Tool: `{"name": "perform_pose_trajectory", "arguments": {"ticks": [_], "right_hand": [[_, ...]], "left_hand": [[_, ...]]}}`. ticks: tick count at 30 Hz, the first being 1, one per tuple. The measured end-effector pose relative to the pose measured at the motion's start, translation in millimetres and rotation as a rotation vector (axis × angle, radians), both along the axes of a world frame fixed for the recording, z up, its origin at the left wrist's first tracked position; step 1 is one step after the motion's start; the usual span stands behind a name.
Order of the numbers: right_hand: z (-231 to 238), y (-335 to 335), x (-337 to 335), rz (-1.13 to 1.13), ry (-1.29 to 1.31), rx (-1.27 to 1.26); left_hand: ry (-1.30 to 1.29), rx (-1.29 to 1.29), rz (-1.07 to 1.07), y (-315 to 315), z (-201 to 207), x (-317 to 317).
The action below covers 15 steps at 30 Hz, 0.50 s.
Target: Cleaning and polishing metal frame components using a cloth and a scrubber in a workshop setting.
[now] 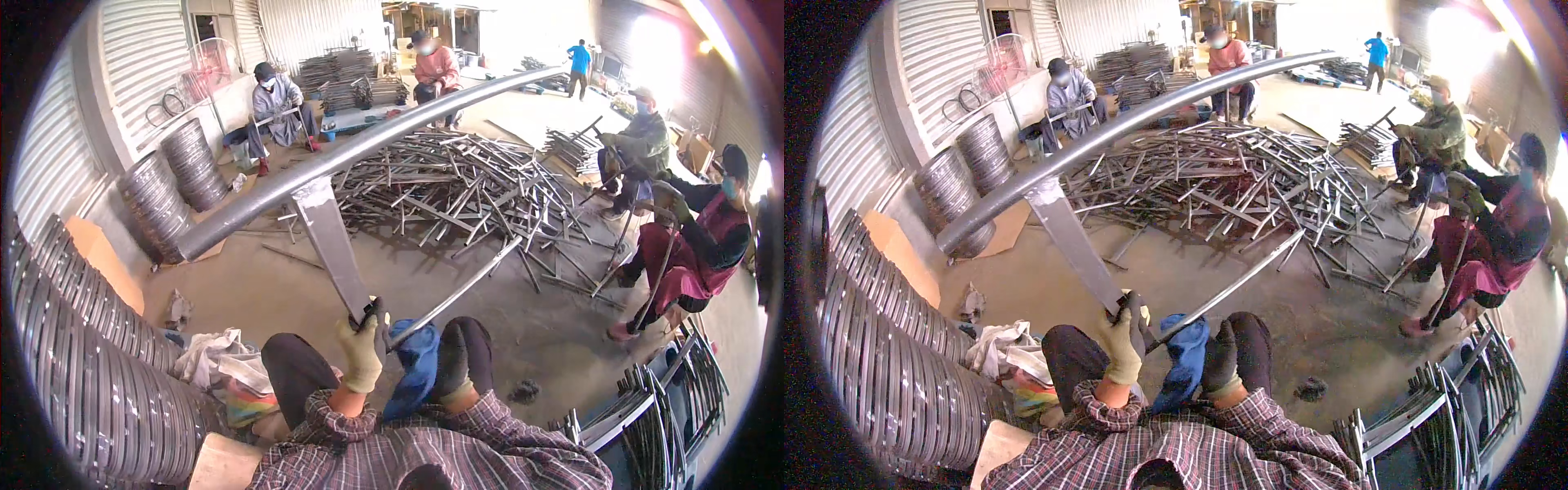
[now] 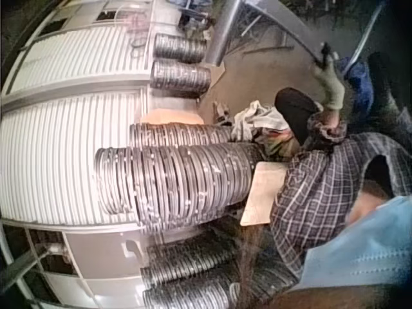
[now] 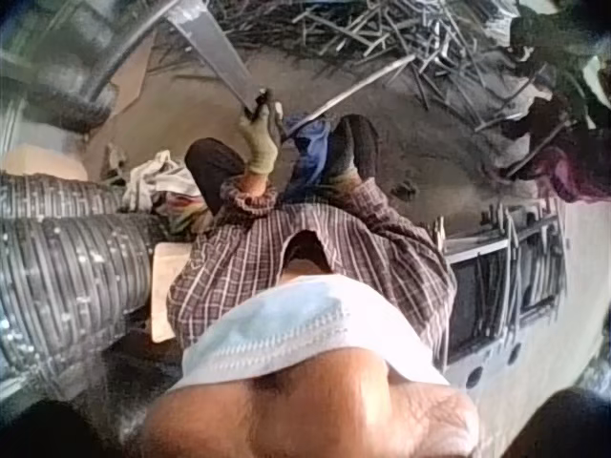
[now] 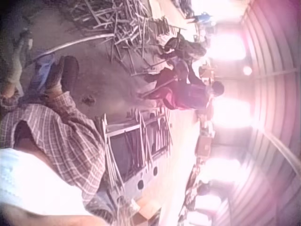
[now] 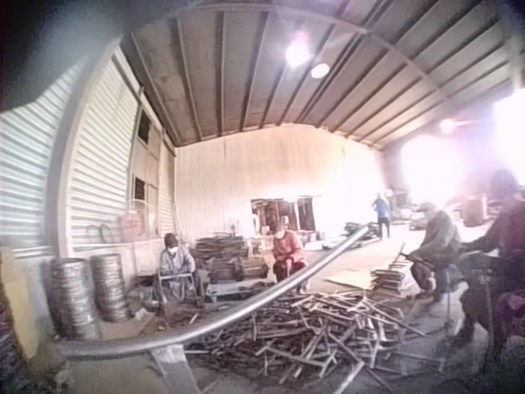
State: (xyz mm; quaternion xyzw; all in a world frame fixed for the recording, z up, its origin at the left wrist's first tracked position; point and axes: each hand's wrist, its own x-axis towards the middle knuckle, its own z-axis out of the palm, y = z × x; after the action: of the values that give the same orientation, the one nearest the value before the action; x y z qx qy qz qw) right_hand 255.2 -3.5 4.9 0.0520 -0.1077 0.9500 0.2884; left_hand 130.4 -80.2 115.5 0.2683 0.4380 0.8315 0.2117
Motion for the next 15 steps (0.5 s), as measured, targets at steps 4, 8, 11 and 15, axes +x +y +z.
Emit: {"name": "perform_pose_trajectory", "arguments": {"ticks": [4,8,11,15], "right_hand": [[-10.5,8.8,15.1,-0.097,-0.147,0.035],[-17.1,-1.2,33.2,-0.264,-0.784,0.747],[-75.6,4.2,19.2,-0.08,-0.429,0.235],[-8.0,-20.9,1.0,-0.255,-0.53,0.54]], "left_hand": [[-0.123,0.023,-0.087,5.3,-14.9,0.5],[-0.163,0.092,-0.039,16.9,-37.7,-3.2],[-0.177,0.178,-0.059,18.0,-35.5,-2.7],[-0.129,0.185,-0.038,15.6,-31.5,-7.7]]}}
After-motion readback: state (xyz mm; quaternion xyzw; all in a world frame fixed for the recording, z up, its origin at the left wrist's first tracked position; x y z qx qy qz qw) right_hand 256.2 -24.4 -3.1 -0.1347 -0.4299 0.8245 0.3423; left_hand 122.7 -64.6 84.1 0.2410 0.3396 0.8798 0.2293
